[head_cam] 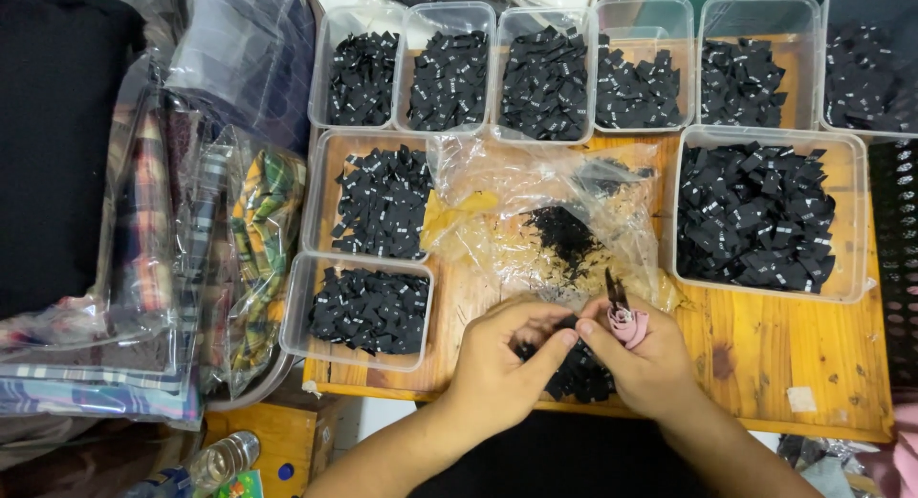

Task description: Trimming excess plastic flash from small black components using hand snips

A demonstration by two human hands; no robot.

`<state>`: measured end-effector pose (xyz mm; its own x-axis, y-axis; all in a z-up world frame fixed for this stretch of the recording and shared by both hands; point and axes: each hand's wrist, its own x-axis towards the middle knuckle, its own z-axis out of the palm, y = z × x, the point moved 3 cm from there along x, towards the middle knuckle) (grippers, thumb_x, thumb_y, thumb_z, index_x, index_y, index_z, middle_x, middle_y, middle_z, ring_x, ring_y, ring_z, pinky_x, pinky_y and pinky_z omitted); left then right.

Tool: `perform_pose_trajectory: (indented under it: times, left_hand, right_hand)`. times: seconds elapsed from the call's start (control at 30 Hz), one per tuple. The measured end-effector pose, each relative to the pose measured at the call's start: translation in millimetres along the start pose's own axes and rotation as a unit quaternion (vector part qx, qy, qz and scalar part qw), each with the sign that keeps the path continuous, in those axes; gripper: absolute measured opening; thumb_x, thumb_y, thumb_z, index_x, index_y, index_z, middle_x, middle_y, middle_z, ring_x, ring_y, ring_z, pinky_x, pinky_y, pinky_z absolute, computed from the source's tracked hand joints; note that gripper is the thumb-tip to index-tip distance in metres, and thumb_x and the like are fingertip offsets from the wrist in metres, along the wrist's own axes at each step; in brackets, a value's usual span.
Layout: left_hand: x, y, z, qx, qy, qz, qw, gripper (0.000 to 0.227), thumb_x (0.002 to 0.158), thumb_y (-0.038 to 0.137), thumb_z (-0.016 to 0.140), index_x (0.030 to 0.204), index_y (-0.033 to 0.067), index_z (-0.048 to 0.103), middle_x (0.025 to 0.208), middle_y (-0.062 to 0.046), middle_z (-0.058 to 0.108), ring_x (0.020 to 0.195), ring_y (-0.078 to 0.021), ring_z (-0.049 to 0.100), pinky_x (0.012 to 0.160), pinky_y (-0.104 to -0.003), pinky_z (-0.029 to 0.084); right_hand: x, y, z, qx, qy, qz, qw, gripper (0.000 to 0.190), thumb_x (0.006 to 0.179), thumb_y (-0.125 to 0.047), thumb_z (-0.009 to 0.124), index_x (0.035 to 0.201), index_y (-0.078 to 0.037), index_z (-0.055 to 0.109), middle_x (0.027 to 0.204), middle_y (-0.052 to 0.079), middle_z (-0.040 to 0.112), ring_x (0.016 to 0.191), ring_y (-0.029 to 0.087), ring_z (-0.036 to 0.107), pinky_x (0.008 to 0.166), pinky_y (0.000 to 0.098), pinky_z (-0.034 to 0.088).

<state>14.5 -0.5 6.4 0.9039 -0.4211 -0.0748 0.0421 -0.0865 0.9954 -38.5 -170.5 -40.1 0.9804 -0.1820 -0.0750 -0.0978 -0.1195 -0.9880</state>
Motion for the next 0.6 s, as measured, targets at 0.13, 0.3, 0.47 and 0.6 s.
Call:
perform_pose_trajectory:
  times: [0.13,0.3,0.47,0.6]
  left_hand:
    - [3,-24,7,-0.109,0.010,-0.048,0.993,0.017,0.088,0.004,0.079,0.104,0.0009,0.076,0.093,-0.009,0.079,0.082,-0.0105,0.073,0.079,-0.023,0.063]
    - [9,-31,8,-0.131,0.020,-0.074,0.988,0.013,0.088,-0.003,0.077,0.101,-0.0010,0.077,0.081,-0.013,0.075,0.068,-0.0152,0.072,0.058,-0.024,0.061]
    - [11,-24,2,-0.098,0.050,-0.048,0.993,0.004,0.093,0.007,0.074,0.096,0.0049,0.075,0.071,-0.003,0.066,0.062,-0.0078,0.057,0.057,-0.022,0.047]
    - [10,-15,6,-0.090,0.091,-0.012,0.992,0.004,0.095,0.005,0.068,0.092,0.0075,0.070,0.075,0.001,0.062,0.066,-0.0056,0.052,0.061,-0.022,0.045]
  right_hand:
    - [-2,0,7,0.073,-0.002,0.017,0.997,0.009,0.096,-0.014,0.065,0.089,-0.007,0.067,0.056,-0.002,0.050,0.048,0.009,0.044,0.046,0.0235,0.038]
    - [-6,14,2,0.139,-0.033,-0.049,0.989,0.027,0.106,-0.024,0.047,0.112,-0.003,0.062,0.064,-0.001,0.046,0.050,0.008,0.041,0.045,0.0233,0.036]
    - [-13,9,4,-0.042,-0.078,-0.088,0.992,0.041,0.111,-0.034,0.023,0.096,-0.012,0.054,0.066,-0.005,0.047,0.055,0.010,0.043,0.050,0.0244,0.040]
    - [-19,11,5,-0.166,-0.052,-0.083,0.981,0.031,0.105,-0.031,0.036,0.098,-0.011,0.059,0.065,-0.003,0.059,0.050,0.014,0.054,0.051,0.0314,0.043]
